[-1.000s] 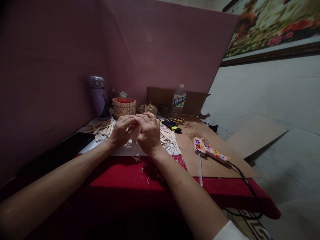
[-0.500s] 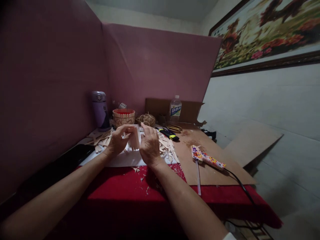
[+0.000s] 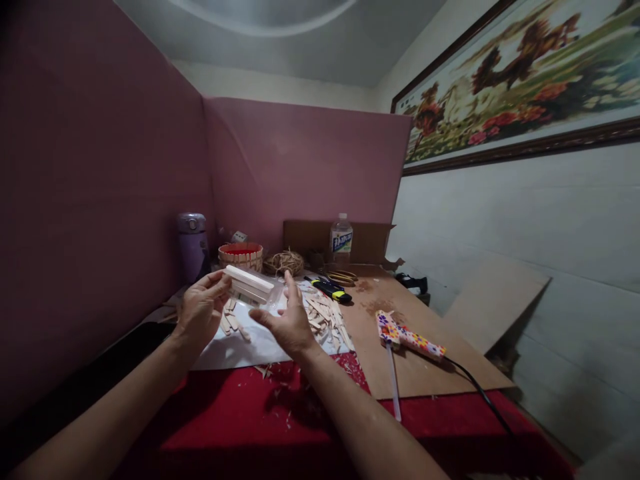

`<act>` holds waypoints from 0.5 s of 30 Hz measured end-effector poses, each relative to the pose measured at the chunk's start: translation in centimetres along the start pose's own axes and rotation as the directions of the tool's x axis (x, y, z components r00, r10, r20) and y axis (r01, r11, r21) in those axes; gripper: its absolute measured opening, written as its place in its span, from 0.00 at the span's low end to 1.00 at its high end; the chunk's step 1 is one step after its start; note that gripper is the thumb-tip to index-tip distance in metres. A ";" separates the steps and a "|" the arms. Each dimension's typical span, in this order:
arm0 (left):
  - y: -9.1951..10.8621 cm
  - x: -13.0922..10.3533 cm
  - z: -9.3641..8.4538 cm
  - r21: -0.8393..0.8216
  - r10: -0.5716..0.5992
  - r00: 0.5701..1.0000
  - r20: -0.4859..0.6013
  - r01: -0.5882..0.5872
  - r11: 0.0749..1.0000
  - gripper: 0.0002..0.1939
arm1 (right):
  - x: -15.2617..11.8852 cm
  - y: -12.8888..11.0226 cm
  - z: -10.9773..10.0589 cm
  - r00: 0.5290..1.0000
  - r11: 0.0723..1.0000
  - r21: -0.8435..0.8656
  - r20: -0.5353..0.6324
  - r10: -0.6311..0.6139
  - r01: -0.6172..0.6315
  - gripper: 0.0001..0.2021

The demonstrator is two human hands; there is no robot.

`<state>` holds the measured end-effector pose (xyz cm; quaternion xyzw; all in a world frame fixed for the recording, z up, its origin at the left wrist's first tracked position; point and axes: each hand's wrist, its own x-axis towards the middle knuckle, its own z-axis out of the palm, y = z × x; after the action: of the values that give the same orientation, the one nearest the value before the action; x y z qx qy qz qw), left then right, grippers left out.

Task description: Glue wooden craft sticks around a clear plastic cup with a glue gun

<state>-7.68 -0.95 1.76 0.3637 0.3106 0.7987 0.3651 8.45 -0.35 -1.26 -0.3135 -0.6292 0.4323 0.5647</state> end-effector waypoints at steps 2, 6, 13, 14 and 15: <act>0.1 -0.3 0.2 -0.031 -0.042 0.999 0.003 0.042 0.999 0.23 | -0.2 -0.2 0.2 0.997 0.998 -0.020 0.035 -0.066 0.067 0.50; 0.3 -0.5 0.4 -0.067 -0.077 0.997 0.011 0.078 0.995 0.21 | -0.2 0.0 0.2 0.986 0.986 -0.018 0.005 -0.167 0.167 0.43; 0.9 -0.5 0.3 -0.035 -0.167 0.983 0.082 0.170 0.985 0.19 | 0.2 0.5 -0.4 0.984 0.984 -0.021 -0.030 -0.177 0.176 0.41; 0.9 -0.5 0.3 -0.029 -0.174 0.980 0.096 0.177 0.984 0.19 | 0.3 0.5 -0.4 0.984 0.985 -0.016 -0.031 -0.175 0.175 0.41; 1.0 -0.6 0.3 -0.023 -0.176 0.978 0.109 0.179 0.983 0.19 | 0.3 0.5 -0.4 0.985 0.985 -0.012 -0.029 -0.173 0.173 0.42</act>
<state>-7.52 -1.86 2.46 0.3705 0.3088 0.7473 0.4570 8.74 0.22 -1.62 -0.2670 -0.6474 0.3740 0.6081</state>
